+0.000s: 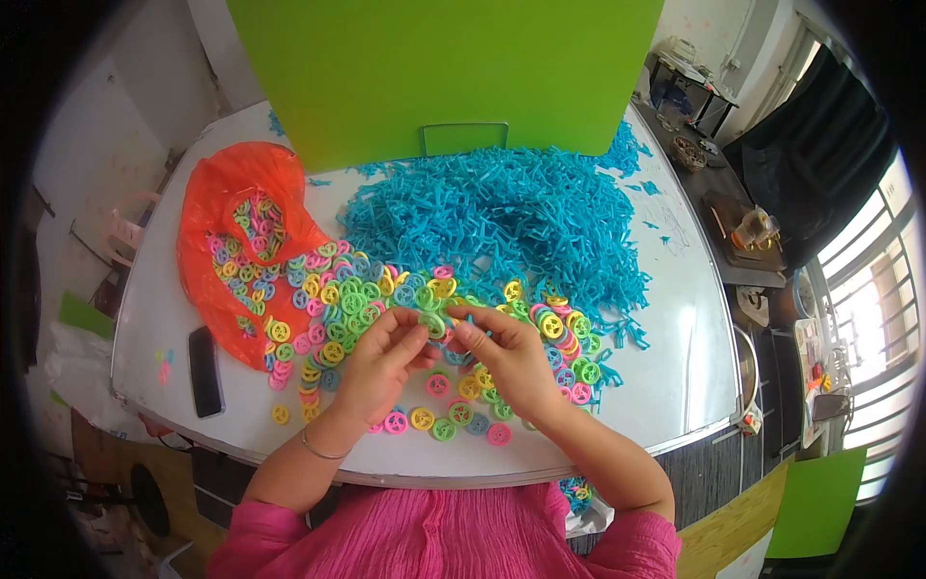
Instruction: Connecting small, colorful plastic rings with smiley faces into a chain.
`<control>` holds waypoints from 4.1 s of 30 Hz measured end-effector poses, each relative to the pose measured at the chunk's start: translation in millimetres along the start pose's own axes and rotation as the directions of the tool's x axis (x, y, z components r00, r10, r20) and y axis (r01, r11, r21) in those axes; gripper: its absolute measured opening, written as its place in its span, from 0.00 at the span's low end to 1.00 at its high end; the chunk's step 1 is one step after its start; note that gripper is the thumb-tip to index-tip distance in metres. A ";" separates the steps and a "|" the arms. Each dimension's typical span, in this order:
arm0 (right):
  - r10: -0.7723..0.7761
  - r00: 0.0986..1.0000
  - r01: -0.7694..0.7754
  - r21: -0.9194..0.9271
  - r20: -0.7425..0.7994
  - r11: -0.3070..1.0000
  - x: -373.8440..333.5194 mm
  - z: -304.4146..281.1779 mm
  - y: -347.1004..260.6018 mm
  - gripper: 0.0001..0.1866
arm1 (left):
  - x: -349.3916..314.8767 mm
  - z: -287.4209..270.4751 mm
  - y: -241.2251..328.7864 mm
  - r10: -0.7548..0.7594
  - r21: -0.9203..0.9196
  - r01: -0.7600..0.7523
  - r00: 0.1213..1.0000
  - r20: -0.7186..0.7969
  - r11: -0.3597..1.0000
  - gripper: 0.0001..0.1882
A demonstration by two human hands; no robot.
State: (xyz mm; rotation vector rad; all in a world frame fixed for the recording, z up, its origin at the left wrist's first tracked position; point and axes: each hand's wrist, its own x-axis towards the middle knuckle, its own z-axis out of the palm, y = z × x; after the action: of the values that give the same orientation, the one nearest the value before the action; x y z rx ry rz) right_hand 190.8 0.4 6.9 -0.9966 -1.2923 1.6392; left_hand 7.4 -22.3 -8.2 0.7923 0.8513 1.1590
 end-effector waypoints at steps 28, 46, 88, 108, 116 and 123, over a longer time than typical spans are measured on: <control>-0.086 0.992 0.078 -0.083 -0.093 0.993 -13.5 9.4 4.9 0.13 | -10.6 10.1 3.5 0.285 0.334 -0.260 0.958 -0.026 0.906 0.11; -0.503 0.861 0.406 -0.704 0.081 0.582 -18.7 8.3 -2.4 0.15 | -11.1 11.6 -2.2 0.370 0.350 -0.340 0.929 -0.021 0.873 0.10; -0.240 0.962 0.233 0.063 0.133 0.970 -14.4 -32.2 -23.4 0.12 | -15.0 4.0 -10.0 0.077 0.826 -0.539 0.842 0.534 0.165 0.13; 0.045 0.963 -0.098 0.191 0.266 0.977 -7.2 -6.8 7.3 0.07 | -6.5 11.0 -7.9 -0.145 0.038 0.148 0.988 -0.056 0.988 0.11; -0.028 0.997 0.039 -0.168 0.069 0.985 -14.7 0.2 12.4 0.08 | -10.2 18.3 -9.9 -0.085 0.068 0.099 0.979 -0.185 0.993 0.08; -0.032 0.999 0.038 -0.173 0.038 0.984 -16.5 3.9 8.4 0.10 | -12.1 23.9 -19.0 -0.049 0.149 0.081 0.977 -0.207 0.985 0.09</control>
State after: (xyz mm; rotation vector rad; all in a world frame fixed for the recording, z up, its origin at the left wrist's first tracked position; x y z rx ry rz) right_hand 192.3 -17.6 0.9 -1.0464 -1.4886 1.5437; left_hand 34.6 -40.3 -11.9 0.7770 1.1413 1.1371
